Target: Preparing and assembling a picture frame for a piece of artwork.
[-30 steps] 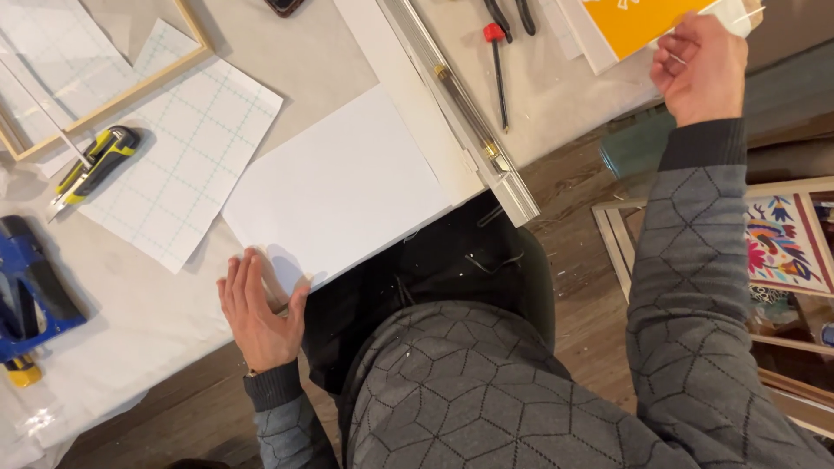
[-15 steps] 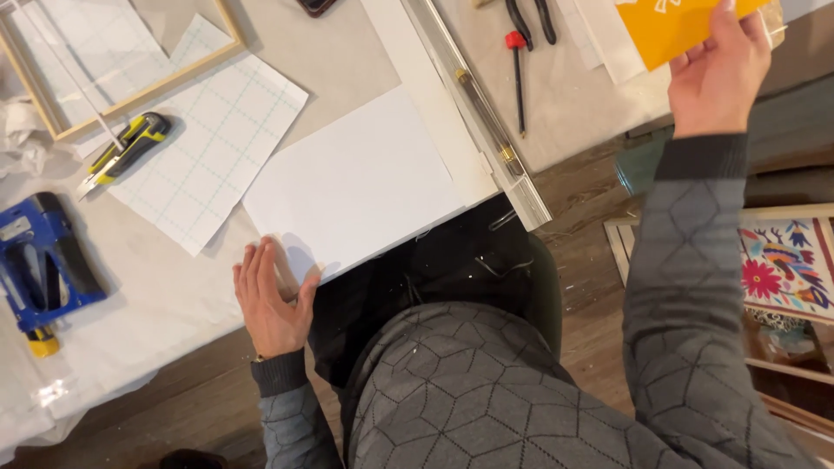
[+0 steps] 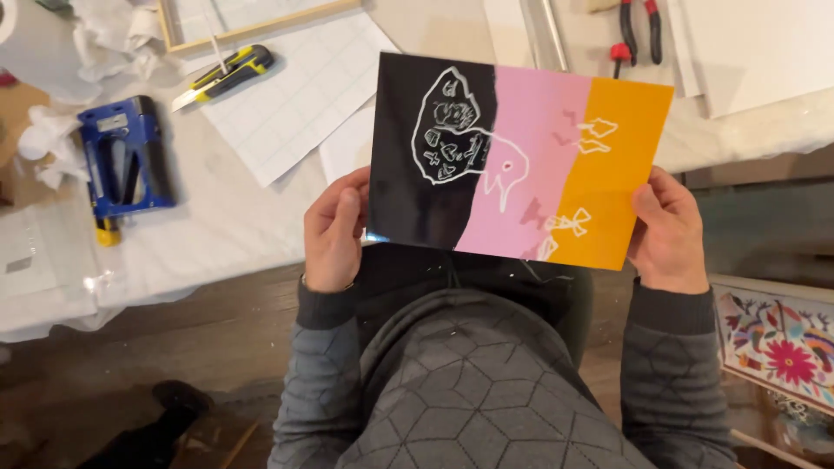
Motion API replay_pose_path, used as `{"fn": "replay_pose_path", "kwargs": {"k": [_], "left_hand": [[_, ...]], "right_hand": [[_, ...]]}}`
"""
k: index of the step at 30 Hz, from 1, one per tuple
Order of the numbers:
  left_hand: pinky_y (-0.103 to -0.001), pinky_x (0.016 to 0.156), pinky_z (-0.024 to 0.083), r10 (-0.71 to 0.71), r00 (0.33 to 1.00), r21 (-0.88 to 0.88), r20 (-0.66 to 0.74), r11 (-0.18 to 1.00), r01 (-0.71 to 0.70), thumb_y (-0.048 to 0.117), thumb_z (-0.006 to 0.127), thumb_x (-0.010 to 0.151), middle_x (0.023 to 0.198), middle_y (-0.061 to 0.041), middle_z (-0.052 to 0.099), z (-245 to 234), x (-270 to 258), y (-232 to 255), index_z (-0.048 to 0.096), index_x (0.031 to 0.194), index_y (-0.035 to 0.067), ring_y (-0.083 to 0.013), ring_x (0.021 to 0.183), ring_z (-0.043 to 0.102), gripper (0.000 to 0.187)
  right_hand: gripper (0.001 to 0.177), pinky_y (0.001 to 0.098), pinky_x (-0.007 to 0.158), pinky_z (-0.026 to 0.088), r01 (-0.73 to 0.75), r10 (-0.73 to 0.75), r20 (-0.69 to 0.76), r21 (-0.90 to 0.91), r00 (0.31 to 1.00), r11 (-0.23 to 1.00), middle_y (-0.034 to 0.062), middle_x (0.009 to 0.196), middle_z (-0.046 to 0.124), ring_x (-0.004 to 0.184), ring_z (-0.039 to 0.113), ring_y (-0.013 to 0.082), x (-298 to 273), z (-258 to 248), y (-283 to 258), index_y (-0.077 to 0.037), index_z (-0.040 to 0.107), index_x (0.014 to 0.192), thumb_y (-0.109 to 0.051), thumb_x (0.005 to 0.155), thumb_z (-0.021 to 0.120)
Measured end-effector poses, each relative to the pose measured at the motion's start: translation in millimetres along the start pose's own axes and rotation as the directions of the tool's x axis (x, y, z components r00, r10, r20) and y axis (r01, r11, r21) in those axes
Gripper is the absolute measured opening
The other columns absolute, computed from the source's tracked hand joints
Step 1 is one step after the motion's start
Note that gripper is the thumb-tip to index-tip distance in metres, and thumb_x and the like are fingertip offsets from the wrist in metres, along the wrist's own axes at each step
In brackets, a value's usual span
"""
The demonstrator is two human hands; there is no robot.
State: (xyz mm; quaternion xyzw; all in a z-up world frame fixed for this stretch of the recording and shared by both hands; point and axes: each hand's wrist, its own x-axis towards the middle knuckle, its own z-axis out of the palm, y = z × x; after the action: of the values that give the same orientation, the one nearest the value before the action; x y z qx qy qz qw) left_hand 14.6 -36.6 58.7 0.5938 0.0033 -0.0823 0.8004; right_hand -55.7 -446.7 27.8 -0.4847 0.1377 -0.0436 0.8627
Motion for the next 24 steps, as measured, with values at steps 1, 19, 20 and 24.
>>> {"fn": "replay_pose_path", "kwargs": {"k": [1,19,20,24], "left_hand": [[-0.024,0.083,0.052,-0.034,0.999,-0.057,-0.014,0.998,0.034,0.015,0.05,0.112,0.121,-0.011,0.072,-7,0,-11,0.061,0.138,-0.004,-0.0113,0.098,0.066,0.034],[-0.025,0.06,0.05,0.015,0.984,-0.088,-0.178,0.996,-0.031,0.0,0.063,0.102,0.086,-0.003,0.07,-26,-41,-21,0.072,0.117,-0.004,-0.01,0.069,0.061,0.017],[-0.026,0.058,0.051,0.017,0.988,-0.074,-0.155,0.997,-0.029,-0.001,0.063,0.101,0.085,-0.004,0.069,-22,-43,-19,0.071,0.115,-0.004,-0.011,0.067,0.062,0.017],[-0.026,0.058,0.052,0.037,0.995,-0.029,-0.098,0.999,-0.04,-0.001,0.063,0.101,0.083,-0.005,0.069,-17,-47,-12,0.071,0.114,-0.006,-0.0121,0.066,0.062,0.016]], "right_hand": [[0.034,0.0319,0.094,0.057,-0.017,0.017,0.003,-0.038,1.0,0.999,0.0086,0.125,0.07,0.106,0.07,0.0168,-4,7,-3,0.003,0.059,0.14,-0.016,0.112,0.059],[0.032,0.0206,0.083,0.051,0.138,-0.135,0.03,-0.309,0.99,0.941,0.0027,0.111,0.069,0.092,0.063,0.0071,-6,51,-12,0.007,0.062,0.134,-0.019,0.116,0.057],[0.031,0.0212,0.085,0.053,0.132,-0.133,0.016,-0.289,0.991,0.948,0.0036,0.114,0.069,0.094,0.065,0.0078,-5,48,-11,0.006,0.061,0.135,-0.018,0.116,0.056],[0.03,0.0209,0.082,0.053,0.126,-0.142,-0.017,-0.362,0.99,0.923,0.0044,0.113,0.07,0.092,0.065,0.0079,-6,45,-18,0.006,0.063,0.135,-0.015,0.117,0.055]]}}
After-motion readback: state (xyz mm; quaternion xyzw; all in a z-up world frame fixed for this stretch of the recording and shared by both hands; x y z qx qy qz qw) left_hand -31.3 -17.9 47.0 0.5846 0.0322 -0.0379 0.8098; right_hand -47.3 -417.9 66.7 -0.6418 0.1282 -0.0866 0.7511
